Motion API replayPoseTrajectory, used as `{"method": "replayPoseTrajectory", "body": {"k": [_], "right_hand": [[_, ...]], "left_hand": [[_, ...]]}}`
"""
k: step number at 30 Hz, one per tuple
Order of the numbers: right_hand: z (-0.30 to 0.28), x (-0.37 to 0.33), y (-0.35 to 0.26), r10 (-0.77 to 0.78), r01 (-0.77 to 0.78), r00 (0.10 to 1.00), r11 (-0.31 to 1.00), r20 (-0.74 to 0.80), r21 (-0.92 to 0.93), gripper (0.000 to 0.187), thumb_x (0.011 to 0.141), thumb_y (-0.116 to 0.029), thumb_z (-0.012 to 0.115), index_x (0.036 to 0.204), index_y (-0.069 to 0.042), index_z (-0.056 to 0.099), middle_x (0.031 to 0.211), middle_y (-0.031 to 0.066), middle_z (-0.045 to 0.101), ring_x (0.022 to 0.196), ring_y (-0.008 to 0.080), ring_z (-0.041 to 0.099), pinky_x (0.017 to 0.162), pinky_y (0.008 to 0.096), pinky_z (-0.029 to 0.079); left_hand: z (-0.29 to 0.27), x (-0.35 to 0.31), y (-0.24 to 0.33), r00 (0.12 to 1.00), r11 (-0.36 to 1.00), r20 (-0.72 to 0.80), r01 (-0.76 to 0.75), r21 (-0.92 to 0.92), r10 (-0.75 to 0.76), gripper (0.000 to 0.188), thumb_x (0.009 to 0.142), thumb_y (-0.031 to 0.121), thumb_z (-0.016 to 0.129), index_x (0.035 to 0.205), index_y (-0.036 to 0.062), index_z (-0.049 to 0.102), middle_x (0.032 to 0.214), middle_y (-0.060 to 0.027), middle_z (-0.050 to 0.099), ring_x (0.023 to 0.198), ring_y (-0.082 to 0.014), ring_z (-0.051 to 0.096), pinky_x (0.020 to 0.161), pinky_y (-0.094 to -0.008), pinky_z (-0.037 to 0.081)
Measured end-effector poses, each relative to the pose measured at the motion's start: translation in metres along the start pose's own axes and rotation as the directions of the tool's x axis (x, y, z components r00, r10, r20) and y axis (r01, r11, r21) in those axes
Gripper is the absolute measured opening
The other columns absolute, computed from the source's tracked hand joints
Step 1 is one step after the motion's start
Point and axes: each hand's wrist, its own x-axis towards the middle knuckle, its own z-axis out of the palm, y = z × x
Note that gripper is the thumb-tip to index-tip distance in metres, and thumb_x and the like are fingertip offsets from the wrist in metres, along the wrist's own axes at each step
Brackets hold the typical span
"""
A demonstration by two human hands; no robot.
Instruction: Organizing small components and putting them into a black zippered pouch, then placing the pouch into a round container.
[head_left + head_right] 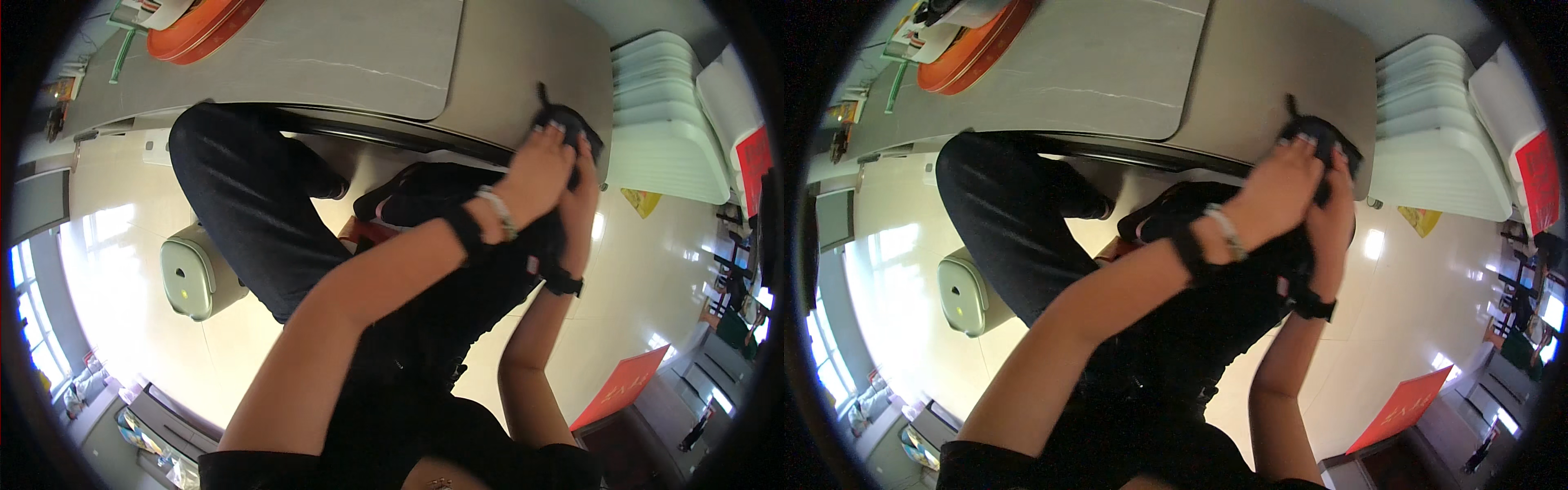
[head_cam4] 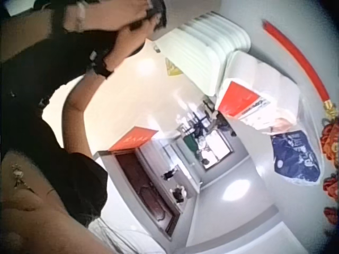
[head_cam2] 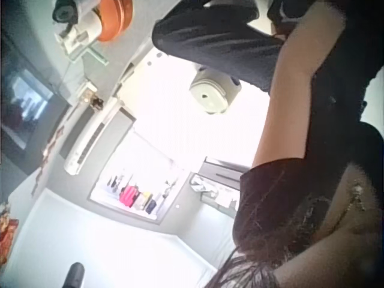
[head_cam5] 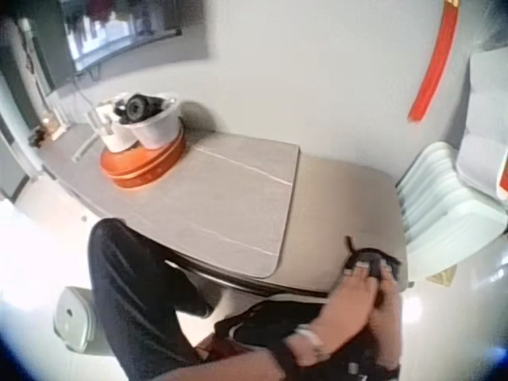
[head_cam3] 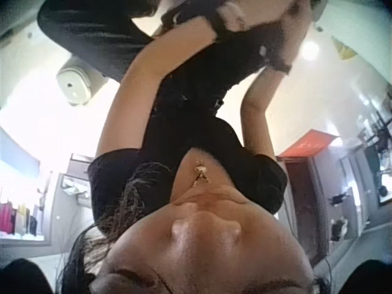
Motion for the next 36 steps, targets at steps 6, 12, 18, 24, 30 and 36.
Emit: {"method": "replayPoseTrajectory", "body": {"k": [6,12,18,24,30,36], "right_hand": [[-0.027,-0.005,0.04,0.002,-0.016,0.996,0.989,0.089,0.15,0.038,0.073,-0.005,0.059,0.109,-0.002,0.052,0.133,0.0141,0.034,0.125,0.0279,0.029,0.101,0.0362,0.024],[-0.003,-0.014,0.003,-0.036,0.025,0.991,0.996,0.132,0.085,0.03,0.068,-0.002,0.061,0.097,-0.003,0.054,0.134,0.0152,0.032,0.127,0.0313,0.025,0.102,0.0413,0.02],[0.066,-0.006,-0.079,-0.277,0.297,0.931,0.953,0.237,-0.056,0.028,0.068,-0.005,0.06,0.094,-0.001,0.051,0.133,0.0127,0.033,0.125,0.0286,0.027,0.1,0.0503,0.021],[0.071,-0.009,-0.081,-0.2,0.213,0.971,0.973,0.134,-0.086,0.032,0.059,-0.002,0.064,0.087,-0.003,0.049,0.131,0.0105,0.037,0.122,0.0268,0.033,0.098,0.0486,0.027],[0.025,-0.003,-0.04,-0.036,0.039,0.998,0.997,0.053,-0.059,0.029,0.062,0.006,0.054,0.09,0.001,0.051,0.127,0.0144,0.041,0.12,0.0302,0.036,0.098,0.0375,0.03],[-0.026,0.014,0.013,0.186,-0.189,0.975,0.982,0.12,0.015,0.048,0.062,0.002,0.055,0.109,0.001,0.05,0.128,0.0154,0.04,0.116,0.0317,0.04,0.094,0.0336,0.035]], "left_hand": [[0.036,0.017,0.036,0.997,1.0,-0.08,0.014,0.011,-0.013,0.028,0.079,0.013,0.043,0.098,-0.0065,0.049,0.119,-0.0272,0.043,0.115,-0.0345,0.04,0.099,-0.0401,0.028],[-0.014,-0.008,0.004,0.982,0.998,0.187,-0.042,0.049,0.032,0.03,0.079,0.014,0.044,0.102,-0.0019,0.052,0.121,-0.0244,0.043,0.116,-0.0334,0.039,0.098,-0.0427,0.029],[-0.077,-0.06,-0.038,0.93,0.905,0.225,0.19,0.38,-0.29,0.024,0.078,0.011,0.045,0.096,-0.0023,0.054,0.119,-0.0249,0.044,0.115,-0.0334,0.04,0.097,-0.042,0.031],[-0.088,-0.063,-0.052,0.978,0.938,0.202,-0.015,0.345,-0.059,0.02,0.068,0.004,0.052,0.086,-0.0034,0.051,0.111,-0.0284,0.049,0.107,-0.0355,0.047,0.093,-0.0419,0.037],[-0.053,-0.019,-0.034,0.985,0.978,0.14,-0.122,0.167,0.099,0.025,0.068,0.003,0.05,0.093,-0.0016,0.05,0.108,-0.0293,0.05,0.103,-0.0373,0.049,0.088,-0.0398,0.04],[0.008,0.033,0.012,0.979,0.983,0.118,-0.173,0.068,0.164,0.03,0.07,0.007,0.054,0.099,0.0005,0.05,0.11,-0.0302,0.049,0.105,-0.0386,0.049,0.091,-0.0414,0.038]]}}
